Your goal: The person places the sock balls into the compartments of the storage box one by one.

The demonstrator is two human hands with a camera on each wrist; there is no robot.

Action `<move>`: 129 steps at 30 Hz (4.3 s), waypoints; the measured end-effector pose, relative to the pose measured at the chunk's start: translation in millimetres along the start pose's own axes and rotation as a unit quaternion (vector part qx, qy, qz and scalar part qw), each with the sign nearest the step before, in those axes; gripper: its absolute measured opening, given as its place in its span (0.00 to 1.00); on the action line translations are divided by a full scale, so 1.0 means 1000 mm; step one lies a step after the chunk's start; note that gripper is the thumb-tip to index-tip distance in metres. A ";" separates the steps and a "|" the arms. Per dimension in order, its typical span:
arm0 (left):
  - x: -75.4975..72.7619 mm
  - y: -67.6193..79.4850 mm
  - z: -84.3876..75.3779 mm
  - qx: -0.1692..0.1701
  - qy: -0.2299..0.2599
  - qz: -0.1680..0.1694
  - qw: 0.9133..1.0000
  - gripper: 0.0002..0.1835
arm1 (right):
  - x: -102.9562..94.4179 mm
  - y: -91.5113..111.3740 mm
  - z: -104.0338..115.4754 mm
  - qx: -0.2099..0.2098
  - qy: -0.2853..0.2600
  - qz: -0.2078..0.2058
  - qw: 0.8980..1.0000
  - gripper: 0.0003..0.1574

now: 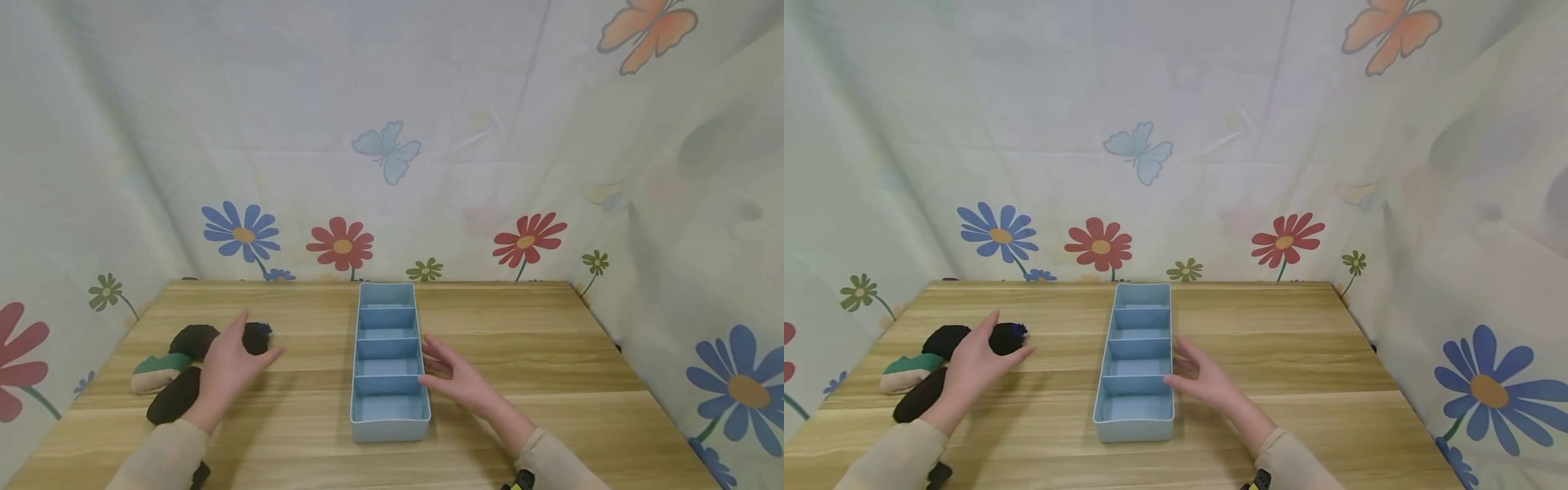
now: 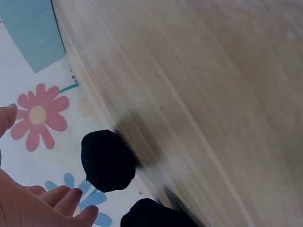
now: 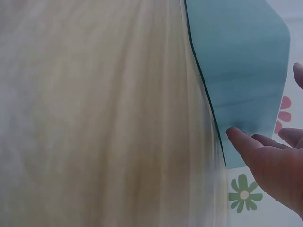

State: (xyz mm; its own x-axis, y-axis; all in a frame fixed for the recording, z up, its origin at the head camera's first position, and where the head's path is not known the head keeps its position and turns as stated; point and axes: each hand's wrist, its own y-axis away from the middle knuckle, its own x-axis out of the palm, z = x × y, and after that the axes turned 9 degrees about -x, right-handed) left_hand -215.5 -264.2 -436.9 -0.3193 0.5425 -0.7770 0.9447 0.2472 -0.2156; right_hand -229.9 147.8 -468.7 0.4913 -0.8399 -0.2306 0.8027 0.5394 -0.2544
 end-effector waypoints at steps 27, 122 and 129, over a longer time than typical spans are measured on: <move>0.009 -0.013 0.014 -0.049 0.025 0.035 0.998 0.52 | 0.000 -0.003 -0.005 -0.017 0.020 0.022 0.999 0.46; 0.046 -0.037 -0.025 -0.068 0.106 0.127 0.984 0.36 | 0.003 0.000 -0.003 -0.007 0.015 0.019 1.000 0.46; 0.051 -0.044 -0.039 -0.079 0.154 0.131 0.976 0.36 | 0.003 0.000 -0.002 -0.008 0.019 0.020 1.000 0.46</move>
State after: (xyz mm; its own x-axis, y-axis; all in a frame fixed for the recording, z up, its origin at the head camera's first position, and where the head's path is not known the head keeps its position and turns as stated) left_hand -276.4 -216.2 -443.6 -0.0989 0.8130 -0.5737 0.9814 0.1752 0.0791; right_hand -229.1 145.1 -471.8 0.5099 -0.8143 -0.2772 0.7765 0.5744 -0.2591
